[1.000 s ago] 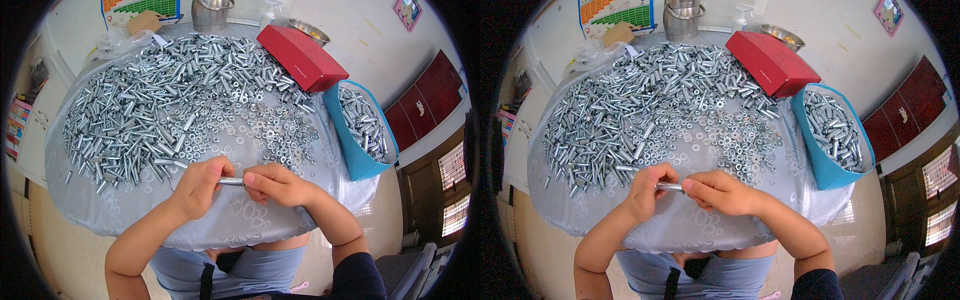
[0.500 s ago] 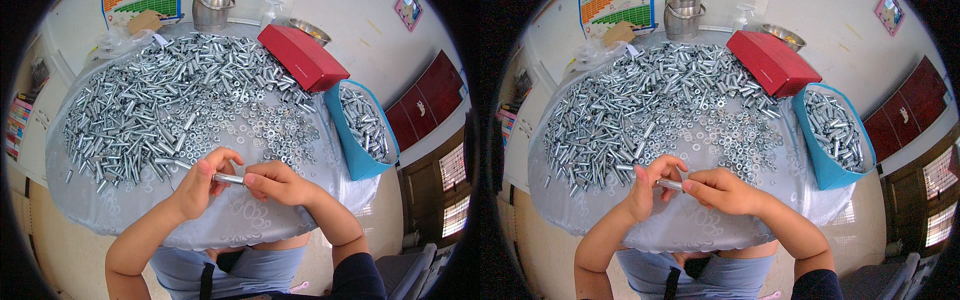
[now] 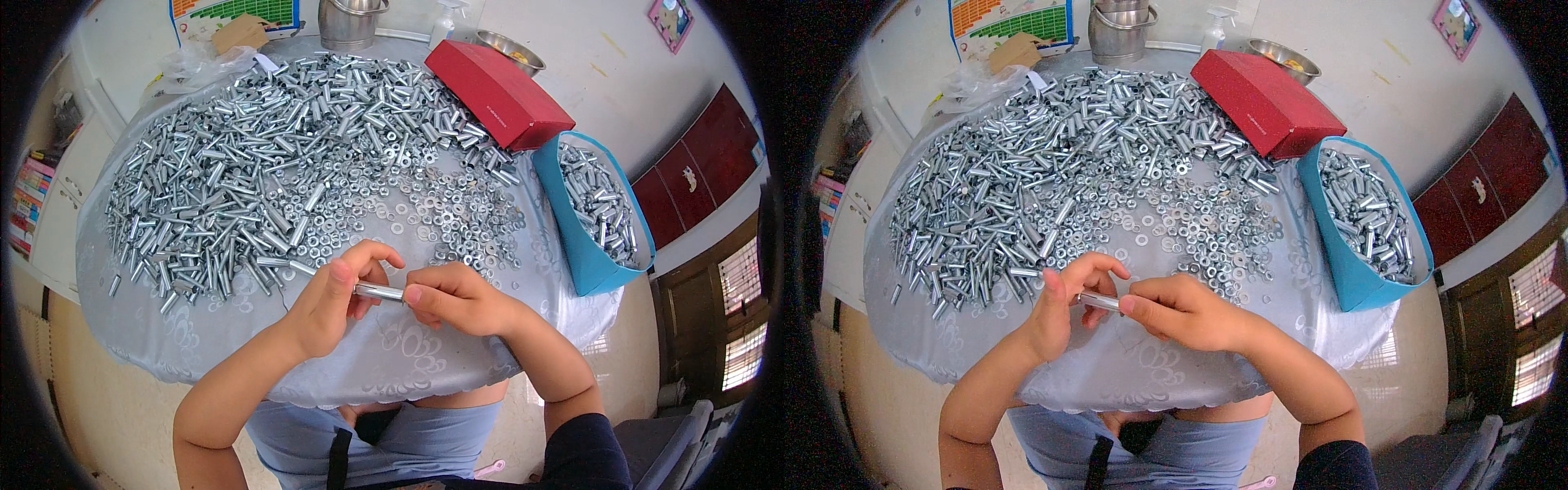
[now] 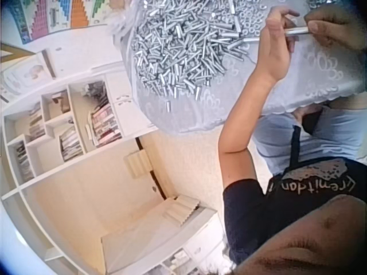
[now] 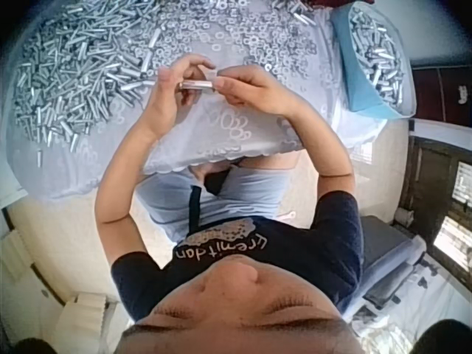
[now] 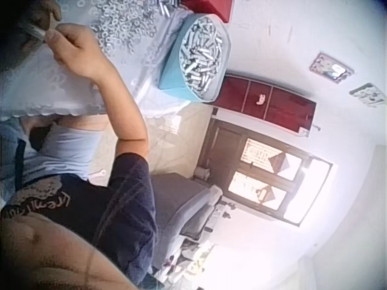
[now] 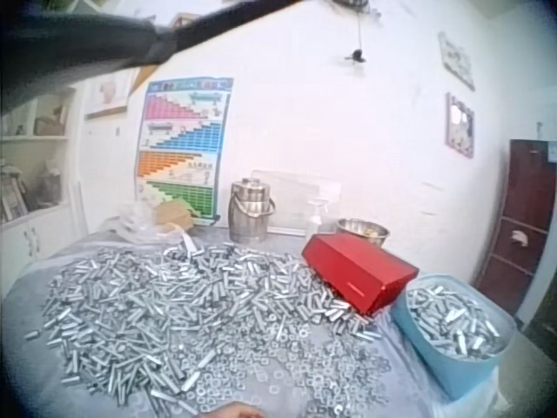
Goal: The person sits at a table covered with a large pile of metal bolts, nuts, and washers. They repeatedly pick up a bolt, thread a washer and a nut onto it by hand, and place the assembled fastener into a blue plastic bin on the right side of the table.
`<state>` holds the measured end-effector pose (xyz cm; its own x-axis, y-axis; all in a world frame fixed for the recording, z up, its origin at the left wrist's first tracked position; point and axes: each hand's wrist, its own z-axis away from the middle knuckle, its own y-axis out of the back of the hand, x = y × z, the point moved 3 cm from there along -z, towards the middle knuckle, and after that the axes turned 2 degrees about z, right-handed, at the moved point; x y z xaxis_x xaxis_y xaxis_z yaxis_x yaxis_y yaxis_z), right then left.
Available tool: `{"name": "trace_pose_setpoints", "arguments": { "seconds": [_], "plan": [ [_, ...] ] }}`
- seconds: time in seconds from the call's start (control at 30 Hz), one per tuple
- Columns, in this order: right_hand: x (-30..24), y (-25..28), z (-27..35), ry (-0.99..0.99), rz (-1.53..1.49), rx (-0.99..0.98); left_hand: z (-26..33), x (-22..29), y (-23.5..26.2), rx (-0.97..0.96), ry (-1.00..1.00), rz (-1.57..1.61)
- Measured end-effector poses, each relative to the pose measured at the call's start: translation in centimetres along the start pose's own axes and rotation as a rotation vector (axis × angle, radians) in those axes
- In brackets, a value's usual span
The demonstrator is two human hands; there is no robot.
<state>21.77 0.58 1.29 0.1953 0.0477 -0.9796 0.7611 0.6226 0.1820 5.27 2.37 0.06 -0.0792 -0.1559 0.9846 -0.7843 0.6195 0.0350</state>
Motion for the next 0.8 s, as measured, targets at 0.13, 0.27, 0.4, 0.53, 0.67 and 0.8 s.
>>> {"name": "trace_pose_setpoints", "arguments": {
  "seconds": [0.13, 0.27, 0.4, 0.53, 0.67, 0.8],
  "plan": [
    [0.06, 0.01, 0.00, 0.003, 0.001, -0.005, 0.04, -0.14, 0.09, -0.003, -0.011, -0.004],
    [-0.04, 0.02, 0.00, 0.004, 0.019, -0.008, 0.13, -0.09, 0.11, 0.004, -0.009, -0.003],
    [0.07, 0.06, 0.02, 0.007, 0.028, -0.013, 0.13, -0.04, 0.11, 0.005, -0.005, 0.001],
    [0.14, 0.11, 0.06, 0.019, 0.038, -0.009, 0.13, -0.10, 0.12, 0.002, -0.009, -0.003],
    [0.08, 0.06, 0.10, -0.003, 0.023, -0.001, 0.10, -0.07, 0.15, 0.001, -0.019, -0.013],
    [0.18, 0.05, 0.08, -0.005, 0.027, -0.005, 0.12, -0.18, 0.20, 0.003, -0.020, -0.012]
  ]
}}
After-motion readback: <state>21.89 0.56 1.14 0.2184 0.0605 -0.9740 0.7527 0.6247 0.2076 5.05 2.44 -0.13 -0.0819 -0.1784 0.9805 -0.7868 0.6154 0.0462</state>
